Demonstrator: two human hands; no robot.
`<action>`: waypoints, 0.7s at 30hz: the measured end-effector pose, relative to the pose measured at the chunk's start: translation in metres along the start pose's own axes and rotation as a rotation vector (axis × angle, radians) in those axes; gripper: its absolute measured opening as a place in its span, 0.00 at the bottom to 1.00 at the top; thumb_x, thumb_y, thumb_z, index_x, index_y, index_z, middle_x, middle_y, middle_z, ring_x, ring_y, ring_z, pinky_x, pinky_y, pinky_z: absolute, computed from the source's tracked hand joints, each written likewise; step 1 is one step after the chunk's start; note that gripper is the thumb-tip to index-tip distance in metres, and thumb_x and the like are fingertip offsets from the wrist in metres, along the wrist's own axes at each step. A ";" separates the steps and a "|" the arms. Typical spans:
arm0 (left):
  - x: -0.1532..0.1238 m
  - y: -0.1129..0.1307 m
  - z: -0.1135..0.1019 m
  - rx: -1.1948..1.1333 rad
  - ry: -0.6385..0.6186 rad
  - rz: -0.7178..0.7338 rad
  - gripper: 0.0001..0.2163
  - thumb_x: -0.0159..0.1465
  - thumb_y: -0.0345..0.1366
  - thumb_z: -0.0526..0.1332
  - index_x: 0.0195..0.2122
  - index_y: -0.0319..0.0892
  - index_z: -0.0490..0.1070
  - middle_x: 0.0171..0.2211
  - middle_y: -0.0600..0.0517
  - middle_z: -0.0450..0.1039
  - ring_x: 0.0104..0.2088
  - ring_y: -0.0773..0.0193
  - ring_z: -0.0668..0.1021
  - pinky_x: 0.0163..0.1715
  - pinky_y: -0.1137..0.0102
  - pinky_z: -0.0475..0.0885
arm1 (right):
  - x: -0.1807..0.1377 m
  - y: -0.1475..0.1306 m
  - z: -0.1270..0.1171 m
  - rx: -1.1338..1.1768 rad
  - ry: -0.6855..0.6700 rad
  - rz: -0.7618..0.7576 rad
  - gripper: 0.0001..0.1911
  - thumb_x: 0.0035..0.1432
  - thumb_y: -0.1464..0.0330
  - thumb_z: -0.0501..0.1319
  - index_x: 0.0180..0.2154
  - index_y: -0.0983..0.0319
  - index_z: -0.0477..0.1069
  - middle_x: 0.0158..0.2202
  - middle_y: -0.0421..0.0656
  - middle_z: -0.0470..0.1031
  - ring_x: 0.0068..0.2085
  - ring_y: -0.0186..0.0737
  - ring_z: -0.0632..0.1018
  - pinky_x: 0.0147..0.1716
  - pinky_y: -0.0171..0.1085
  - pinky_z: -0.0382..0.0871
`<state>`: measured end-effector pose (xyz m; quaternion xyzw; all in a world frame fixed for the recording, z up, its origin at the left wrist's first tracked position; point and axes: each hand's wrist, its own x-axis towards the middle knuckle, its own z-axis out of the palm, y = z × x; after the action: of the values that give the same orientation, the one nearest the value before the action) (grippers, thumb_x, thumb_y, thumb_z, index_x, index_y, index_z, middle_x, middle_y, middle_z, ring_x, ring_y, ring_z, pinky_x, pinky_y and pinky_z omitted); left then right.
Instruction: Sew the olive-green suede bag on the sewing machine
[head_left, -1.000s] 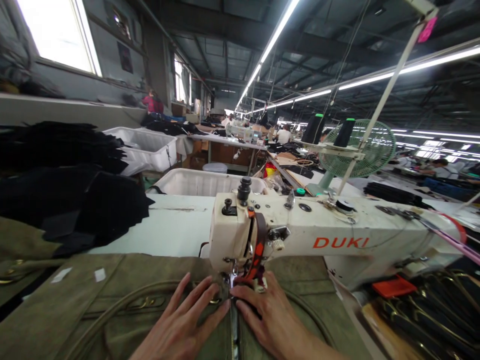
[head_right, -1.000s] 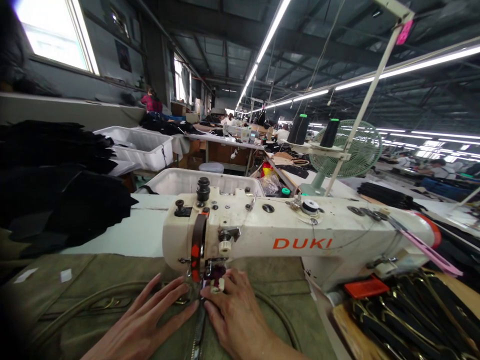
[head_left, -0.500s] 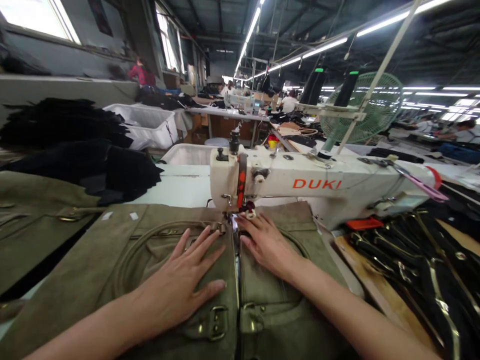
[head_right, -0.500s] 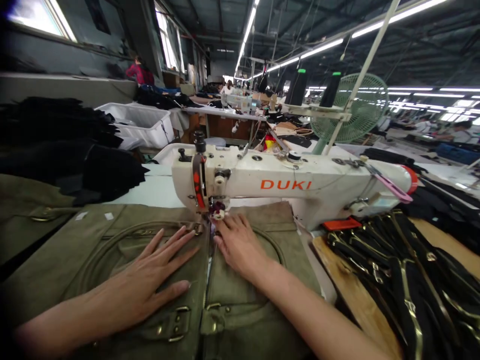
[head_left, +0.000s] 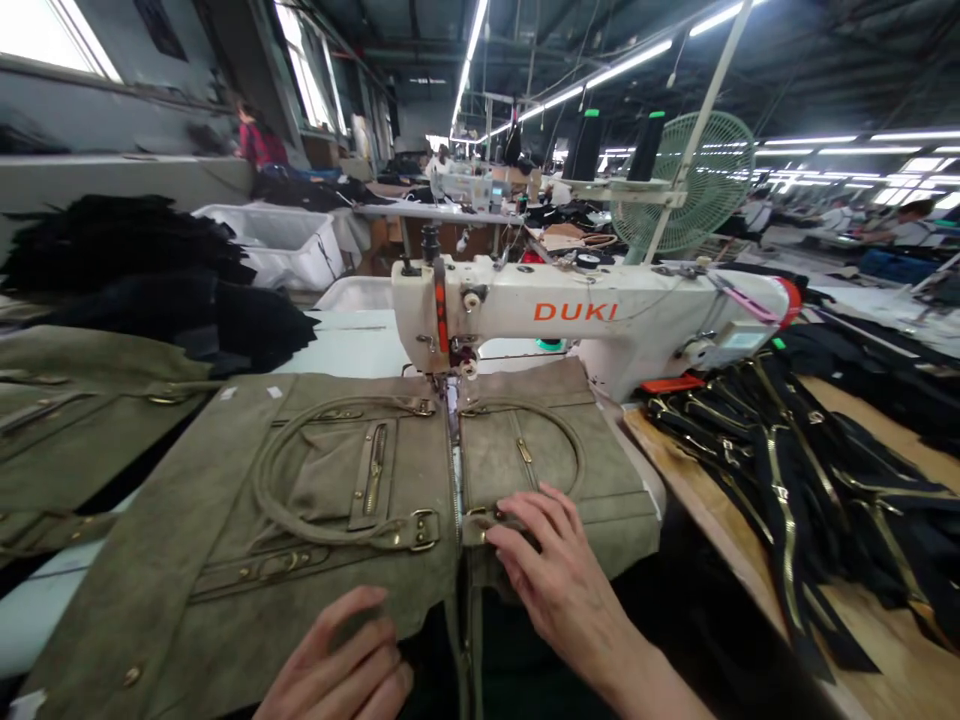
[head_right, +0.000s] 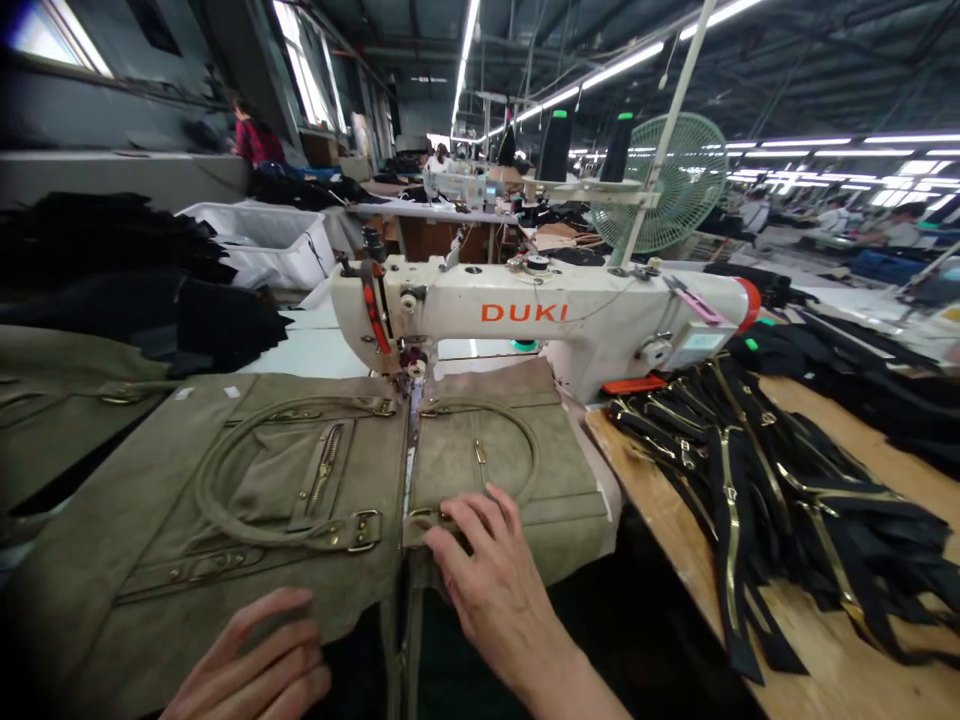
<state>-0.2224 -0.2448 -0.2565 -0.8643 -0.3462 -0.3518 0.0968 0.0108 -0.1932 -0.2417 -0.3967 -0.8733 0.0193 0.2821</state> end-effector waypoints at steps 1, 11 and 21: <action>-0.002 0.001 0.002 0.044 0.001 -0.023 0.14 0.66 0.26 0.50 0.32 0.44 0.74 0.27 0.55 0.75 0.34 0.68 0.76 0.62 0.66 0.57 | -0.002 -0.001 0.000 -0.005 0.046 -0.003 0.14 0.62 0.77 0.50 0.46 0.61 0.68 0.49 0.46 0.72 0.53 0.41 0.70 0.59 0.50 0.60; -0.003 -0.009 0.018 0.062 -0.046 -0.107 0.14 0.67 0.23 0.49 0.44 0.41 0.73 0.36 0.49 0.77 0.38 0.62 0.77 0.45 0.65 0.68 | -0.018 0.000 0.033 -0.268 0.073 -0.209 0.24 0.64 0.76 0.51 0.59 0.54 0.62 0.62 0.36 0.62 0.64 0.41 0.59 0.65 0.49 0.43; 0.025 -0.008 -0.003 -0.078 -0.033 -0.136 0.10 0.65 0.22 0.54 0.39 0.41 0.72 0.30 0.52 0.75 0.29 0.66 0.75 0.33 0.71 0.70 | 0.001 -0.019 0.033 -0.092 0.437 -0.174 0.12 0.65 0.73 0.51 0.45 0.62 0.72 0.44 0.39 0.79 0.51 0.36 0.73 0.66 0.42 0.43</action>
<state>-0.2166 -0.2271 -0.2377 -0.8476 -0.3916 -0.3565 0.0334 -0.0194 -0.1993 -0.2641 -0.3271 -0.8224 -0.1311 0.4466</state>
